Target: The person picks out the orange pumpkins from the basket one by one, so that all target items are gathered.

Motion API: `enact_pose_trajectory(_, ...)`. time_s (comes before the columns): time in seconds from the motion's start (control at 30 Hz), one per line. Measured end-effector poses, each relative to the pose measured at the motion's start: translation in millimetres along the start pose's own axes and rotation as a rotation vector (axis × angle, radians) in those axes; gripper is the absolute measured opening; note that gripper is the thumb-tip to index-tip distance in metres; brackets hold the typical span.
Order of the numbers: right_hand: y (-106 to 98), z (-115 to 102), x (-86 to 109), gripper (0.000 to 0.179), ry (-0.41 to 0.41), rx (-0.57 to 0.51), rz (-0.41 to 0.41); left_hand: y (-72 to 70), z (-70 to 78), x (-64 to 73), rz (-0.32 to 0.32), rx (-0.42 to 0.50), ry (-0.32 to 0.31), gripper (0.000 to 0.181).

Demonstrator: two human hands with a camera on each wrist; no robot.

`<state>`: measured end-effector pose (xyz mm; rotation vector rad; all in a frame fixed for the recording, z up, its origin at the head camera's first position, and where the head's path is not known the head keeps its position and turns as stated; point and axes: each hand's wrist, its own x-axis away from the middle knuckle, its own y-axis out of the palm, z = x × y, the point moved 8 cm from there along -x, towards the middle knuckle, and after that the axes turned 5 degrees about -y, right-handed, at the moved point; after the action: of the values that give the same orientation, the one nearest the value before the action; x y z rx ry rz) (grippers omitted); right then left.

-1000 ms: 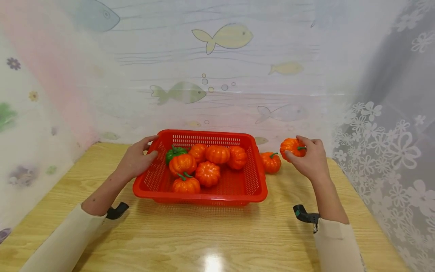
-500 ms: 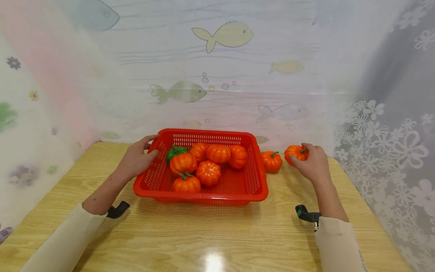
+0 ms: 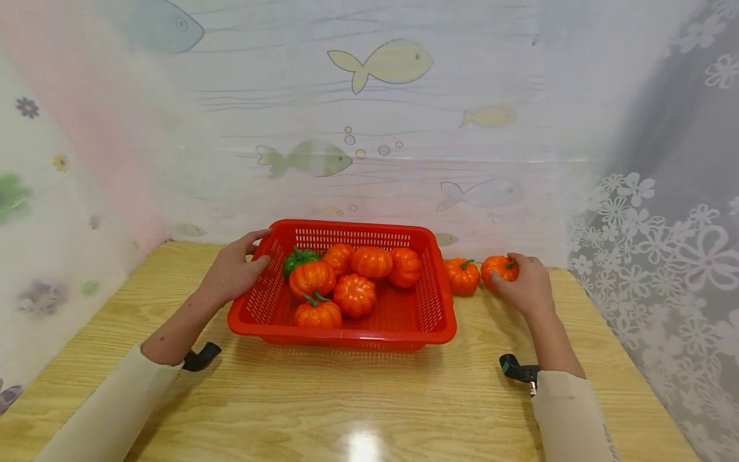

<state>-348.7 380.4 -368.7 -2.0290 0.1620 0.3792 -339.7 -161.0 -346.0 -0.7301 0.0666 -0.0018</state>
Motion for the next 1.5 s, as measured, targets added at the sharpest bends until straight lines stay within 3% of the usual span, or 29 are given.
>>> enact_pose_trajectory(0.4,11.6,2.0,0.5,0.062,-0.006,0.010,-0.001,0.8,-0.5,0.6,0.004,0.009,0.002,0.062)
enact_pose_trajectory(1.0,12.5,3.1,-3.0,0.069,-0.004,0.017,-0.016,1.8,-1.4,-0.8,0.001,0.003,0.004,0.062)
enact_pose_trajectory(1.5,-10.4,-37.5,-1.7,0.057,-0.084,-0.024,0.067,1.3,-1.6,-0.7,-0.001,0.006,0.001,0.063)
